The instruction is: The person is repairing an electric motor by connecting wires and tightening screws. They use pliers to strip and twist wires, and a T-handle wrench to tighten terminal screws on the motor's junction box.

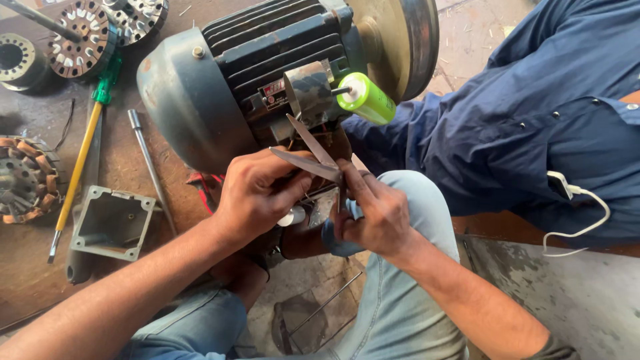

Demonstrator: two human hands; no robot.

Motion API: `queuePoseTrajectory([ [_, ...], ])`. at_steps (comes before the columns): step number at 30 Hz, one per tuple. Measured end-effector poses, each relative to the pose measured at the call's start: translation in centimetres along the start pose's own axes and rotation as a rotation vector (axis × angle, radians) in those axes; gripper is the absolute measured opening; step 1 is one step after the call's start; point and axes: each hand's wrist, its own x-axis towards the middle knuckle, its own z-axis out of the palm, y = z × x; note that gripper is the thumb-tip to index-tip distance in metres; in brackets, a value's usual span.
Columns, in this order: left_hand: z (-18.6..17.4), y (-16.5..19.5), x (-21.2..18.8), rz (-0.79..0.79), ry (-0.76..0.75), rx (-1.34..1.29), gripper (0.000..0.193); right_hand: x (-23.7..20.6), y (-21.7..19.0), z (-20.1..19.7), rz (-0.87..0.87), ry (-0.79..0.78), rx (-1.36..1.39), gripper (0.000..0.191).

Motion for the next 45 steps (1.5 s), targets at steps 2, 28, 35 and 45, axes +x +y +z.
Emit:
queuePoseTrajectory([
  [2,-0.1,0.1,0.1,-0.01,0.007,-0.007,0.025,0.2,-0.3,-0.4,0.007,-0.003,-0.02,0.073],
  [28,-3.6,0.1,-2.1,0.168,0.006,0.076,0.023,-8.1,-4.6,-5.0,0.52,-0.305,0.155,0.057],
  [35,-4.3,0.4,-2.2,0.216,-0.017,0.137,0.019,-4.6,-4.6,-3.7,0.187,-0.371,-0.201,0.031],
  [45,-4.3,-0.1,-2.3,0.246,-0.017,0.141,0.016,0.7,-1.2,-5.1,0.021,-0.563,-0.182,0.042],
])
